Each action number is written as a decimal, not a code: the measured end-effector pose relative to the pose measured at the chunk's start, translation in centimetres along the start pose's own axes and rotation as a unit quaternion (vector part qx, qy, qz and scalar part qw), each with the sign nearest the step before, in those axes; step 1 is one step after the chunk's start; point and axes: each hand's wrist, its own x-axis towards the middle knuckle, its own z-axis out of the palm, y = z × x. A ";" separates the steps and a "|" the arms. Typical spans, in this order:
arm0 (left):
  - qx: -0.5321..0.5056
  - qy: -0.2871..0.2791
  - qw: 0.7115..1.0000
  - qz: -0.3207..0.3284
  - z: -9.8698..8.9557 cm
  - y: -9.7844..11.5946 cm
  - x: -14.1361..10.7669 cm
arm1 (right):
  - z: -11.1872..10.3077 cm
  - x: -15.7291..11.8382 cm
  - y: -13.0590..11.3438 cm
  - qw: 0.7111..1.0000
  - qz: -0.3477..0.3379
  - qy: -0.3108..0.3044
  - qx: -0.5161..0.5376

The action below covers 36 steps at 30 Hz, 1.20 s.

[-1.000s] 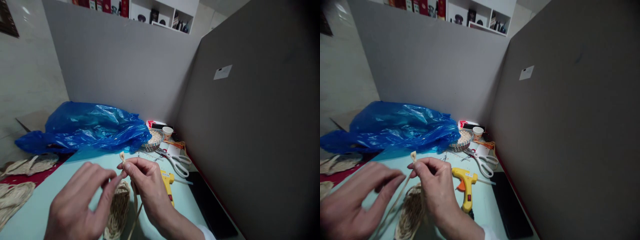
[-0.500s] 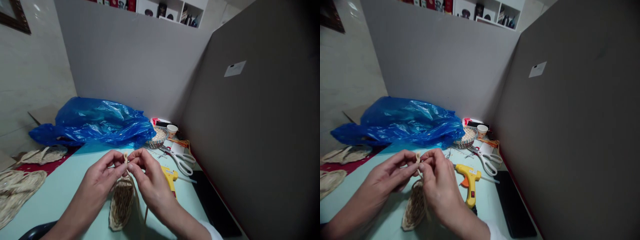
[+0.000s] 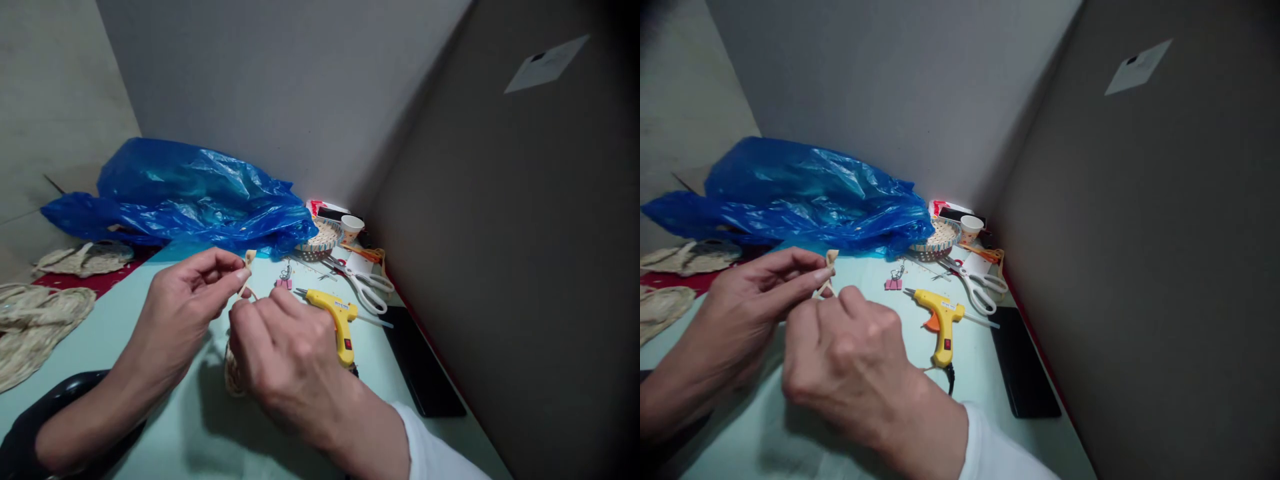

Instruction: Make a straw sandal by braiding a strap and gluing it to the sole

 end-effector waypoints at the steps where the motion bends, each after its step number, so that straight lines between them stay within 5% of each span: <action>1: -0.024 -0.012 0.999 -0.028 0.0 0.0 0.0 | 0.2 -0.1 -0.2 1.000 -0.026 0.008 -0.014; 5: -0.098 -0.053 0.987 -0.117 -0.2 0.1 0.1 | -0.2 0.0 0.2 0.999 -0.026 -0.009 0.018; 8: -0.118 -0.071 0.983 -0.121 -0.3 0.1 0.2 | -1.2 0.9 1.7 0.980 0.123 -0.018 0.153; 12: -0.109 -0.114 0.983 -0.094 -0.2 0.2 0.1 | -1.4 1.6 3.1 0.884 0.303 -0.063 0.350; 14: -0.065 -0.131 0.988 -0.056 -0.1 0.2 0.1 | -1.1 1.6 3.1 0.850 0.318 -0.059 0.416; 18: 0.026 -0.142 0.989 0.008 -0.3 0.3 0.1 | -0.9 1.4 2.7 0.835 0.345 0.034 0.427; 23: 0.074 -0.164 0.984 0.006 -0.3 -0.1 -0.1 | -0.3 1.2 3.5 0.791 0.429 0.009 0.436; 31: 0.034 -0.130 0.990 -0.039 0.1 0.8 0.1 | 0.3 1.1 3.9 0.626 0.432 -0.105 0.641; 33: 0.049 -0.122 0.991 -0.015 -0.1 1.0 0.3 | -0.1 1.2 3.6 0.628 0.405 -0.145 0.649; 36: 0.083 -0.109 0.990 0.031 -0.5 0.7 0.5 | -0.2 1.2 3.3 0.687 0.387 -0.153 0.596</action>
